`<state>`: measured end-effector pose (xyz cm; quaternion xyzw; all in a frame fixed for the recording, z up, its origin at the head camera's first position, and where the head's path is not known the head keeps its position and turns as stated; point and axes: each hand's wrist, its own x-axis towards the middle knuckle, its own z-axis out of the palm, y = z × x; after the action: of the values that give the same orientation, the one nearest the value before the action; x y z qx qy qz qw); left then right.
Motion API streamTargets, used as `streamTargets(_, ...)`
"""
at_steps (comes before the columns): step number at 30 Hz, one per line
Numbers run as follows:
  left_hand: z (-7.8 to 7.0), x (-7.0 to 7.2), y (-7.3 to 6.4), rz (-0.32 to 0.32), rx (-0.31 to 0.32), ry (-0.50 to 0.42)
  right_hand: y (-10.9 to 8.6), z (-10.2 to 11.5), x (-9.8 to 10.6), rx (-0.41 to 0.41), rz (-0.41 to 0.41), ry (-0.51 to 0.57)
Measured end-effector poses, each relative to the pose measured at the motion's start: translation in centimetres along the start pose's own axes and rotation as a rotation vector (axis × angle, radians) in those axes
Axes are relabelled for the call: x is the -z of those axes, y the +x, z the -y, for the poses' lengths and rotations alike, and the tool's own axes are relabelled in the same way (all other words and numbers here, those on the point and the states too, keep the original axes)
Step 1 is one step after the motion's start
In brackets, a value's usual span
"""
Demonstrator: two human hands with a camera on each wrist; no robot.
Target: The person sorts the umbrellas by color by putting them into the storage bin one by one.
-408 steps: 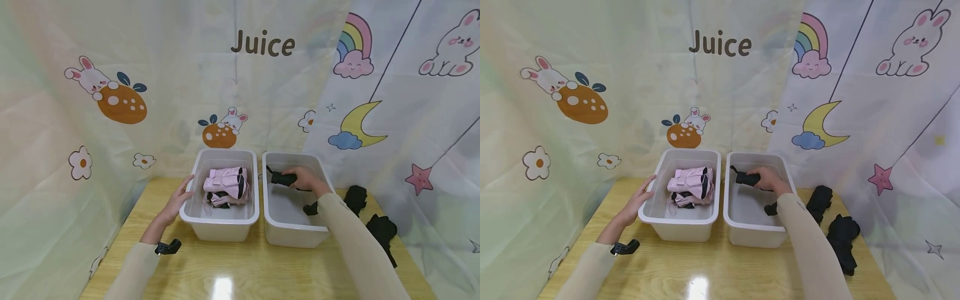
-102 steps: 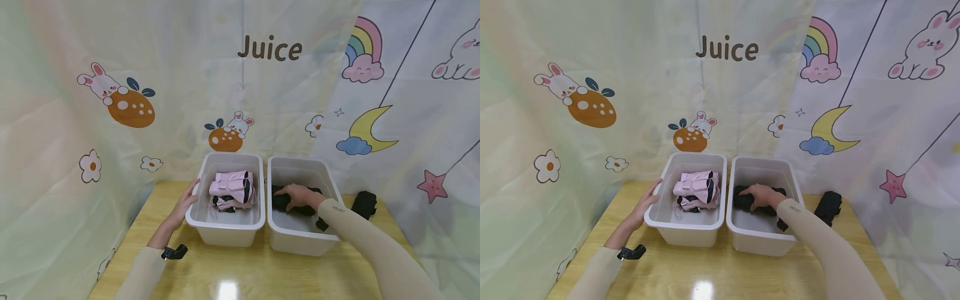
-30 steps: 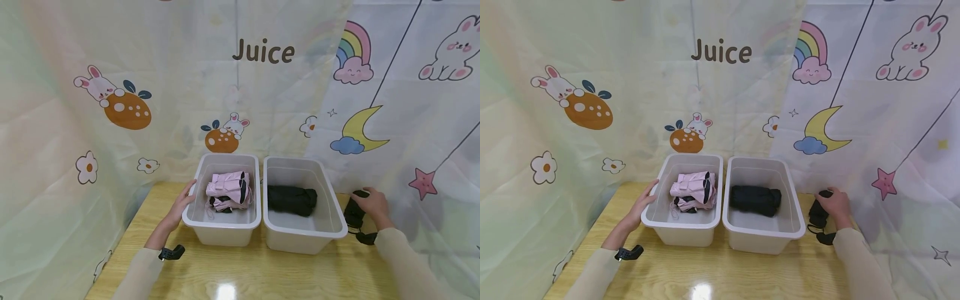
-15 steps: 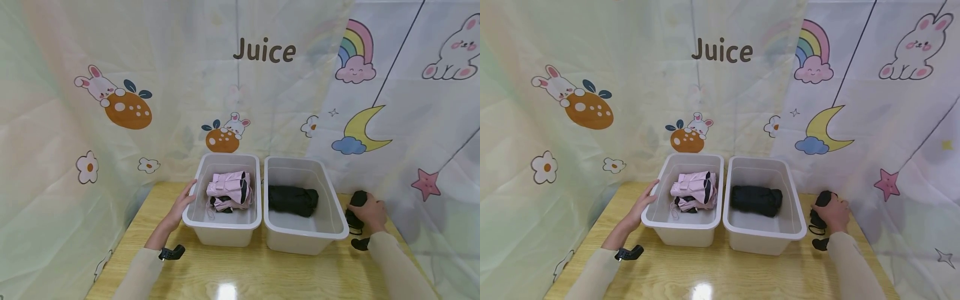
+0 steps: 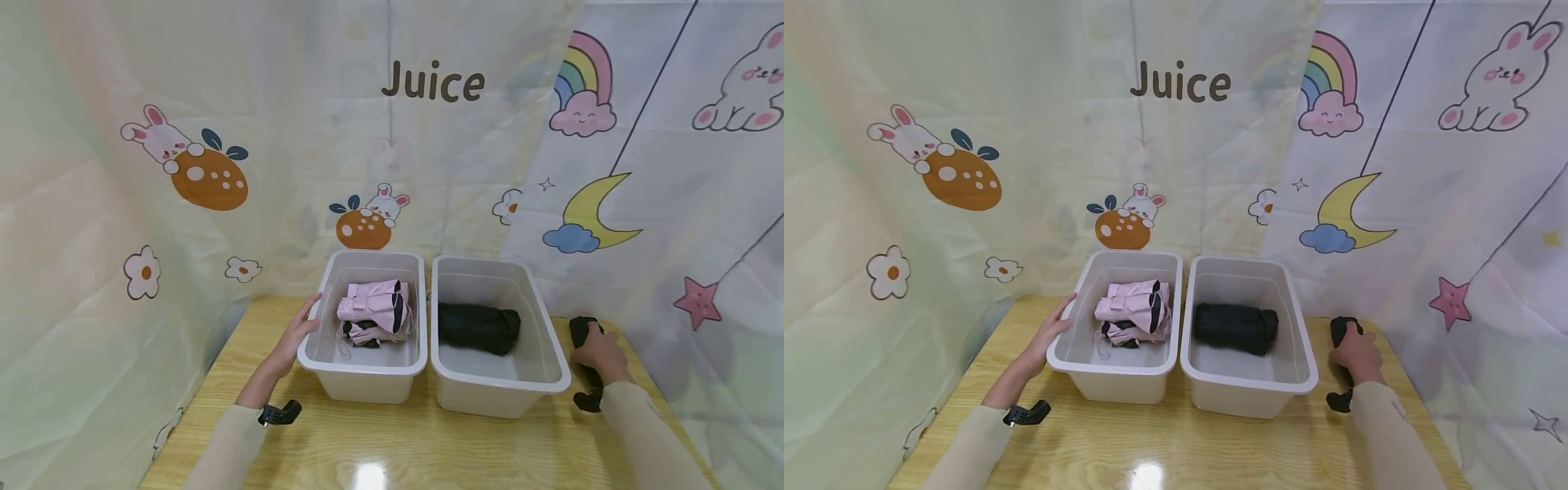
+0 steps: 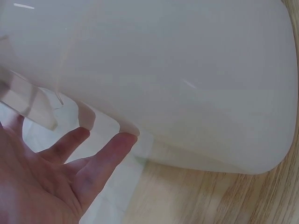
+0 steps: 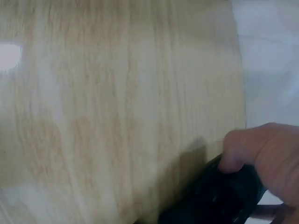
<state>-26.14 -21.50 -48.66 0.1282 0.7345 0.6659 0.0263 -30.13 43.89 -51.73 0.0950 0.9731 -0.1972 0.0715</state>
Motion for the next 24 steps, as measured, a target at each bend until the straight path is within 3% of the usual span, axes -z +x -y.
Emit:
streamTargets(3, 0.1, 0.0, 0.0, -0.020, 0.001, -0.003, 0.0, 0.1, -0.1, -0.009, 0.008, -0.010)
streamTargets(9, 0.0, 0.2, 0.0, 0.000, 0.003, -0.010, 0.7, -0.9, -1.5, -0.068, -0.163, 0.012)
streamTargets(16, -0.1, 0.1, 0.0, -0.007, -0.009, -0.014, 1.0, -2.2, -2.3, -0.069, -0.251, 0.088)
streamTargets(21, 0.2, 0.1, 0.1, 0.008, -0.021, -0.004, 0.5, -1.9, -1.2, -0.013, -0.297, 0.129)
streamTargets(24, 0.1, 0.2, 0.0, 0.000, -0.015, 0.004, 0.5, -1.3, 0.1, 0.071, -0.334, 0.145)
